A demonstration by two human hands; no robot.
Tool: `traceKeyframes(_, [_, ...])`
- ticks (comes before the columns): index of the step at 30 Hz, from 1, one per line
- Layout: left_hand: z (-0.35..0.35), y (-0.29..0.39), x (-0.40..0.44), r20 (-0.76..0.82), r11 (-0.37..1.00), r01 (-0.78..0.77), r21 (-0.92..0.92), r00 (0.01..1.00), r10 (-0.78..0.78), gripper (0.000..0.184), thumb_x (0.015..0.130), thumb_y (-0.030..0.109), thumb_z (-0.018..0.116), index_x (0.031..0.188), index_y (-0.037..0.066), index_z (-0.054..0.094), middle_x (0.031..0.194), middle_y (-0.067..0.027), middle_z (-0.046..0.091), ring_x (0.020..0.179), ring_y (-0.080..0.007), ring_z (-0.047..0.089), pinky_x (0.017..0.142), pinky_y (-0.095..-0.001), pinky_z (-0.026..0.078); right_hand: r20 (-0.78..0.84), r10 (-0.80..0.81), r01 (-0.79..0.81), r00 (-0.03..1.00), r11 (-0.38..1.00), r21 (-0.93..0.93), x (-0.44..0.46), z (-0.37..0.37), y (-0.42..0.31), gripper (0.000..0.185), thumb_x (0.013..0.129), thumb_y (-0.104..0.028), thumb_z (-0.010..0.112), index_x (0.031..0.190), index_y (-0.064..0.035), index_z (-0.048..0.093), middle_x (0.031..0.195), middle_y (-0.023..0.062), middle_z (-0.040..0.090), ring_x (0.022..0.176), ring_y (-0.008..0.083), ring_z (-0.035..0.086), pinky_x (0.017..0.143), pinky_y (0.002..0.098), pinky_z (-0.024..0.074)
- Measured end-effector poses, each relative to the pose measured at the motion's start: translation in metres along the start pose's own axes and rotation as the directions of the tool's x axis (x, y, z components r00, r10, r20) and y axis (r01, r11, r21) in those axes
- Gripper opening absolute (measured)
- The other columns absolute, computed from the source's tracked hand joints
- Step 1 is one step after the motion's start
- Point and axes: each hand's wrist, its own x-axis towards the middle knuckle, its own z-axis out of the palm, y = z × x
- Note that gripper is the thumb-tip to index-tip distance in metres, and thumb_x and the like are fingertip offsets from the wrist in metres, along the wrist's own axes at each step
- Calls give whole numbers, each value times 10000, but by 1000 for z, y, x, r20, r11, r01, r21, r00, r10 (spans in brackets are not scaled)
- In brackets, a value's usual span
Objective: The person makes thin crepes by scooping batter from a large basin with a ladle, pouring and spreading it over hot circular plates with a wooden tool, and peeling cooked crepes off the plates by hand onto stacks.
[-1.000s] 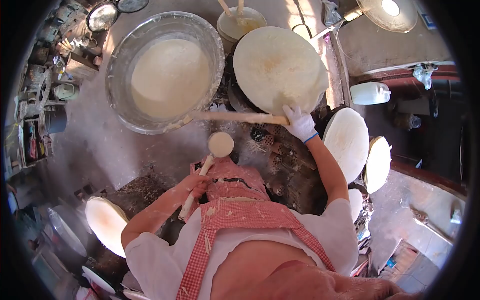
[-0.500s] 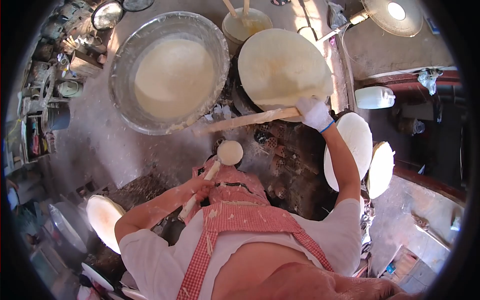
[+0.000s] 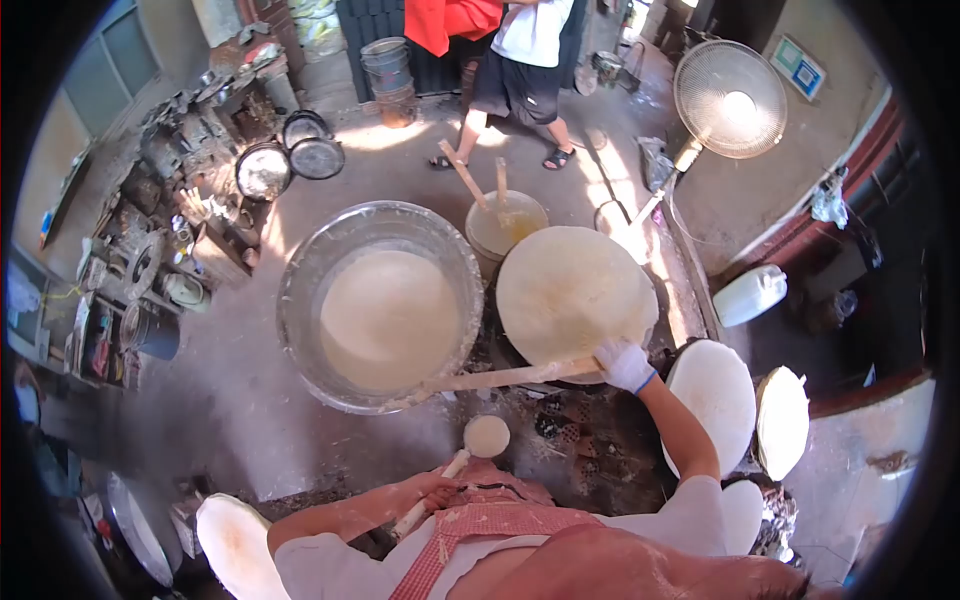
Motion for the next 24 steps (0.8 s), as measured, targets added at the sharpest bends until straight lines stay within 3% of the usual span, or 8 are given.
traceKeyframes(4, [-20, 2, 15, 35, 999, 39, -17, 999, -38, 386, 874, 55, 519, 1182, 248, 391, 543, 36, 355, 351, -11, 289, 270, -162, 217, -1, 52, -52, 999, 998, 22, -19, 25, -7, 178, 703, -169, 583, 861, -99, 541, 786, 95, 544, 713, 298, 583, 629, 418, 473])
traceKeyframes(8, [-19, 1, 19, 60, 997, -52, 58, 997, 48, 404, 863, 44, 520, 1184, 255, 397, 555, 31, 366, 351, -15, 292, 269, -165, 217, 245, 140, -150, 959, 988, 22, -14, 23, 4, 143, 715, -171, 562, 831, -97, 601, 794, 147, 610, 731, 316, 613, 653, 430, 493])
traceKeyframes(10, [-5, 9, 5, 64, 998, -36, 60, 997, 32, 413, 859, 41, 521, 1189, 259, 401, 561, 29, 372, 351, -19, 295, 269, -169, 217, 161, 238, -240, 958, 971, -8, -7, 11, 8, 176, 739, -210, 555, 865, -102, 614, 804, 140, 618, 742, 311, 616, 671, 441, 493])
traceKeyframes(12, [-7, 12, 3, 5, 1000, 11, 22, 1000, -11, 423, 862, 53, 527, 1208, 259, 400, 563, 31, 377, 346, -24, 293, 272, -170, 215, 61, 205, -204, 977, 978, -36, 6, 0, 21, 202, 773, -261, 547, 886, -105, 607, 823, 142, 621, 744, 319, 619, 660, 459, 490])
traceKeyframes(15, [-2, 16, -5, -38, 995, 66, 75, 997, -63, 466, 883, 82, 530, 1225, 355, 373, 547, 27, 341, 355, -36, 271, 281, -179, 216, 163, 330, -332, 930, 943, -20, 24, -28, 34, 304, 829, -361, 521, 955, -99, 608, 909, 159, 635, 744, 334, 625, 651, 461, 487])
traceKeyframes(18, [18, 34, -20, -24, 994, 87, 68, 996, -85, 448, 883, 90, 535, 1214, 349, 380, 546, 21, 348, 347, -40, 272, 280, -181, 210, 31, 423, -422, 905, 906, -44, 31, -46, 57, 240, 798, -308, 553, 893, -91, 599, 823, 160, 634, 751, 349, 618, 656, 455, 486])
traceKeyframes(21, [31, 45, -28, -13, 995, 57, 78, 998, -57, 453, 881, 88, 537, 1217, 348, 380, 545, 18, 351, 343, -43, 272, 280, -185, 210, -84, 527, -517, 846, 848, 117, 33, -58, 80, 195, 774, -257, 569, 829, -71, 580, 792, 183, 622, 764, 363, 610, 683, 461, 477])
traceKeyframes(24, [32, 51, -32, -9, 996, 52, 72, 999, -51, 461, 880, 86, 535, 1228, 344, 378, 538, 16, 346, 341, -46, 272, 278, -190, 214, -49, 681, -668, 731, 728, 158, 41, -81, 92, 197, 768, -248, 564, 803, -54, 565, 777, 206, 610, 779, 379, 601, 699, 472, 462])
